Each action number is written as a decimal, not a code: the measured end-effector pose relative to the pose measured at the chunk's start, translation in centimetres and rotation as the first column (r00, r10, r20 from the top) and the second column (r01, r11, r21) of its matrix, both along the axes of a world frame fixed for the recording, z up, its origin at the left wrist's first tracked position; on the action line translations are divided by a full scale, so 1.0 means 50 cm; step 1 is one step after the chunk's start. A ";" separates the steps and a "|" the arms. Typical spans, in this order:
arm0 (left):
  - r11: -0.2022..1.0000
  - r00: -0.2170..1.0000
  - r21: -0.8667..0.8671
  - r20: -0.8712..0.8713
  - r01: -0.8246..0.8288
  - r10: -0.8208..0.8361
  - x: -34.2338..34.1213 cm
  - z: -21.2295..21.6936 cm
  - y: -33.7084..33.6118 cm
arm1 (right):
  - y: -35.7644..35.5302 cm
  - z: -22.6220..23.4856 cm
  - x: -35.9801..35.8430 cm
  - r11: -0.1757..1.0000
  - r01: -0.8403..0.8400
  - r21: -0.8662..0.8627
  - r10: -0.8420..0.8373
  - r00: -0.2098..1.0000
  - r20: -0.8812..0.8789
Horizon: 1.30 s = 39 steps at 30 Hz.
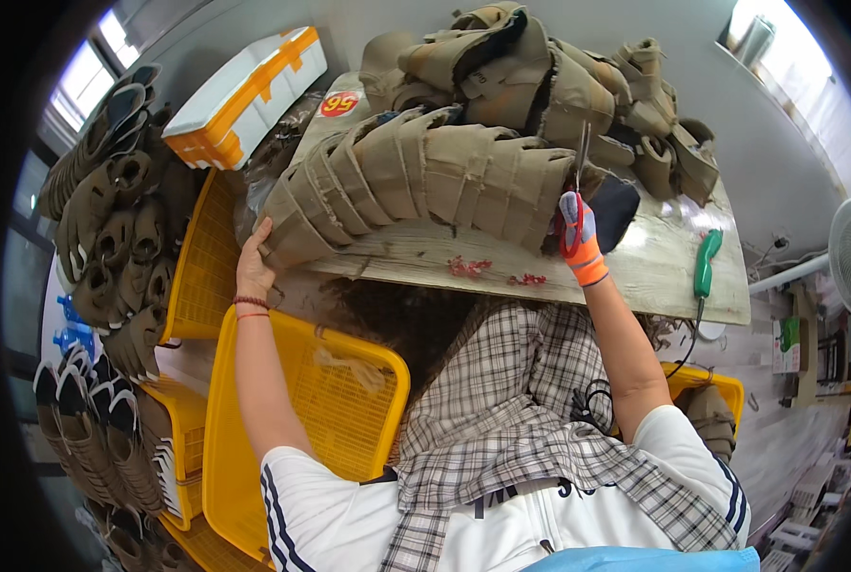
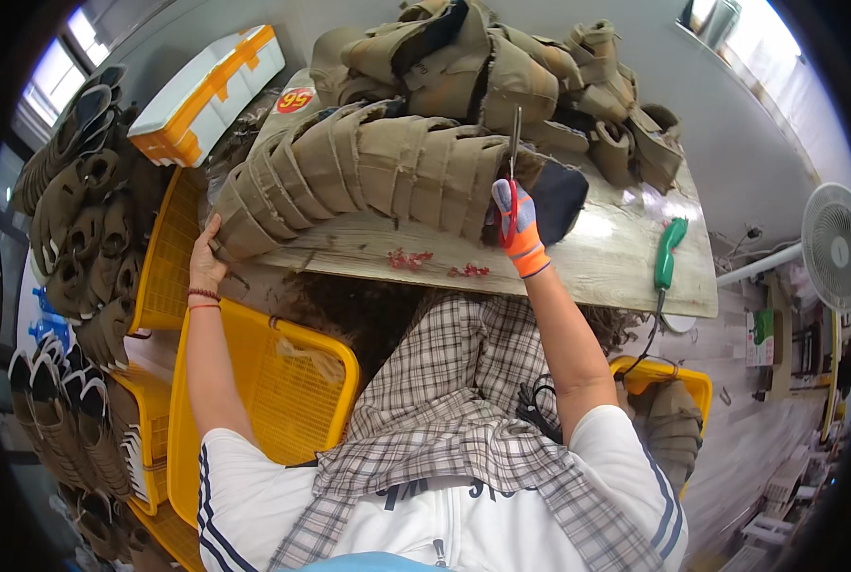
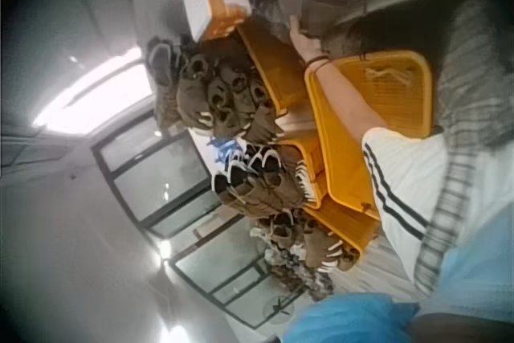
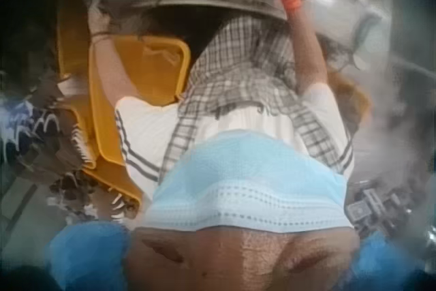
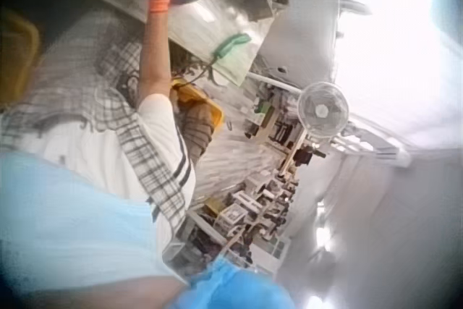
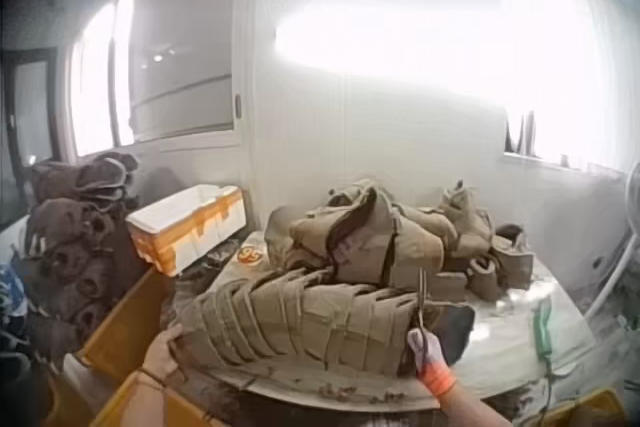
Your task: The person uses shears to trim the fuzzy lining inside a series of beige slip-on shoes. They repeatedly pick up a shoe, cut the interior lining, and place the shoe on a table, continuing the process with multiple units.
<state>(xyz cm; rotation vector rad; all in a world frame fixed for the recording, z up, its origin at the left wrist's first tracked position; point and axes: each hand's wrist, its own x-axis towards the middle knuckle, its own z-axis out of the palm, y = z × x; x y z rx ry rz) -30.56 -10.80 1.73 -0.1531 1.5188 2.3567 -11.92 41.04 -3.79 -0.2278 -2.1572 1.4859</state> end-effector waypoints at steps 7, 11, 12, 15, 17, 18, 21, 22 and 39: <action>0.562 0.739 -0.481 -0.476 -0.673 0.477 0.017 0.025 0.005 | 0.045 0.121 0.212 0.890 0.155 -0.429 -0.175 0.985 -0.008; 0.446 0.478 -0.430 -0.878 -0.785 -0.005 0.024 0.128 0.199 | 0.200 0.029 0.319 0.753 0.635 0.174 -0.658 0.730 0.183; 0.451 0.427 -0.423 -0.899 -0.785 -0.101 0.014 0.146 0.253 | 0.206 0.027 0.323 0.695 0.670 0.260 -0.718 0.629 0.298; 0.485 0.118 -0.311 -0.914 -0.817 -0.388 0.000 0.210 0.471 | 0.196 -0.008 0.328 0.627 0.708 0.325 -0.779 0.580 0.238; 0.313 0.296 -0.488 -0.814 -0.815 -0.500 -0.020 0.226 0.595 | 0.188 -0.009 0.324 0.607 0.714 0.349 -0.793 0.568 0.220; 0.176 0.453 -0.631 -0.697 -0.755 -0.556 -0.025 0.234 0.649 | 0.176 0.000 0.330 0.594 0.725 0.349 -0.803 0.559 0.206; -0.038 0.631 -0.739 -0.546 -0.673 -0.551 -0.067 0.253 0.724 | 0.158 0.013 0.325 0.602 0.719 0.348 -0.793 0.591 0.150; -0.001 0.610 -0.733 -0.566 -0.680 -0.554 -0.118 0.240 0.722 | 0.148 0.024 0.330 0.604 0.695 0.390 -0.790 0.588 0.175; 0.008 0.073 -0.970 -0.026 -0.243 -0.997 0.157 0.483 0.368 | 0.216 -0.071 0.341 0.773 0.630 -0.074 -0.634 0.768 -0.085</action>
